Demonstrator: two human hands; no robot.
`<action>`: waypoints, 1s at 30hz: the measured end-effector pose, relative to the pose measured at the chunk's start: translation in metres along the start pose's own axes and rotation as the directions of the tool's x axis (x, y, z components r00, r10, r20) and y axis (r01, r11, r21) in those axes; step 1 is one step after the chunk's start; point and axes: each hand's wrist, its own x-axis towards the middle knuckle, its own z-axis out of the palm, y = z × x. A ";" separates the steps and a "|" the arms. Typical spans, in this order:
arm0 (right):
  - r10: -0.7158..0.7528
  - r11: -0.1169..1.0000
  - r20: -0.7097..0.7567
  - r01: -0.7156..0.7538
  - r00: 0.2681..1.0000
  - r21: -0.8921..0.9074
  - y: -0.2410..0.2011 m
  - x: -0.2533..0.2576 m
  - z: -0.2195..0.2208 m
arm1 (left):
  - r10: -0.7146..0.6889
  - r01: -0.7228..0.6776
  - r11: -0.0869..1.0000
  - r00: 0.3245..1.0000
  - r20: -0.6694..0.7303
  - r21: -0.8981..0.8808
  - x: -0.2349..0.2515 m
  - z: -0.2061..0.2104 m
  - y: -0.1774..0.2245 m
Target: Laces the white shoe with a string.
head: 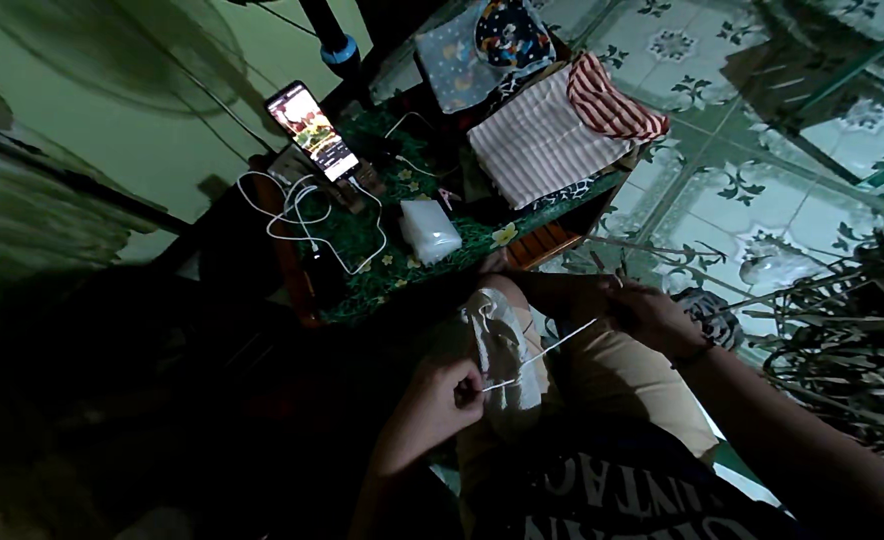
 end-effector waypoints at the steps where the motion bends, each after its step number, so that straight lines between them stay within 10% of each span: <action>1: 0.007 1.000 -0.002 -0.007 1.000 -0.010 0.001 0.002 -0.001 | -0.043 0.043 0.999 0.999 0.022 -0.029 -0.005 -0.005 0.001; 13: 0.032 0.999 -0.069 -0.031 0.997 0.016 0.011 0.016 -0.016 | -0.342 0.352 0.935 0.925 -0.165 0.033 -0.107 -0.087 -0.030; 18: 0.024 0.999 -0.057 -0.021 0.998 0.043 0.012 0.016 -0.020 | -0.597 0.608 0.763 0.793 -0.124 0.219 -0.132 -0.110 -0.017; 30: -0.014 1.000 -0.124 0.013 0.992 -0.008 0.015 0.019 -0.021 | -0.701 0.746 0.623 0.666 -0.256 0.234 -0.174 -0.123 -0.019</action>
